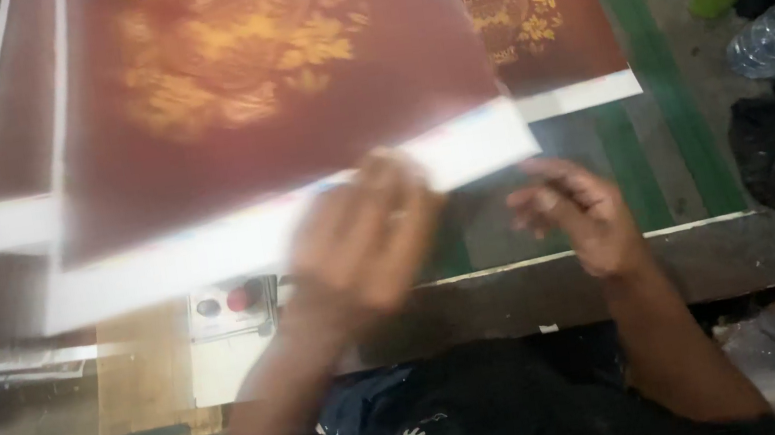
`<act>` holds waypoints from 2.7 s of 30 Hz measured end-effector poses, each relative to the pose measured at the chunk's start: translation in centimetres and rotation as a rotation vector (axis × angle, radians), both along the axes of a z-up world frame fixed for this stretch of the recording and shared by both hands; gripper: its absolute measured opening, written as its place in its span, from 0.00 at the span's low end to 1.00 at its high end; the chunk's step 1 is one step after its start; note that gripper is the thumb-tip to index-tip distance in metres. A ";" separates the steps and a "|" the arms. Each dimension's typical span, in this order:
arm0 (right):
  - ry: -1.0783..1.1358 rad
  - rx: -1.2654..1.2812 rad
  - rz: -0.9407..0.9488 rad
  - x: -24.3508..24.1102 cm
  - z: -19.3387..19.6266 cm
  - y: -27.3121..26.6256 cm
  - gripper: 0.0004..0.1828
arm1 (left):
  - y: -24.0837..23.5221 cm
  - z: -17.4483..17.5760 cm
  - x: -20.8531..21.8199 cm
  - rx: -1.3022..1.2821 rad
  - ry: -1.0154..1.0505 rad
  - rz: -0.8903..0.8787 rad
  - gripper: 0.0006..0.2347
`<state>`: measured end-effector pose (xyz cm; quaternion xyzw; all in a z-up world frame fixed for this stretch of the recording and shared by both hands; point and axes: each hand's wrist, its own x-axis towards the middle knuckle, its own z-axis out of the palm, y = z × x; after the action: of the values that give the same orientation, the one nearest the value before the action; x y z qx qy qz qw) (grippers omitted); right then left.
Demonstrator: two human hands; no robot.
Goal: Sorting and stacking printed sheets on a workbench in a print shop.
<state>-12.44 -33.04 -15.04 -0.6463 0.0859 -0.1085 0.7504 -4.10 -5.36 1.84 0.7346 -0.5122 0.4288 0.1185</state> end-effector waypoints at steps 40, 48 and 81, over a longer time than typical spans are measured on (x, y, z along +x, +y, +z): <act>-0.024 0.332 -0.341 -16.5 -22.4 -18.5 0.07 | 11.3 -0.9 5.7 0.255 0.272 0.495 0.22; 0.217 0.034 -0.366 -7.5 -18.9 -15.6 0.17 | 11.3 -2.7 6.7 0.020 0.116 0.380 0.07; -0.423 0.428 0.271 -0.1 5.5 4.3 0.26 | -3.3 1.2 -3.5 0.220 0.115 -0.100 0.12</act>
<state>-12.58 -28.71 -9.53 -0.4426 -0.1375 -0.1190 0.8781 -7.58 -8.69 2.99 0.7401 -0.5843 0.3210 0.0876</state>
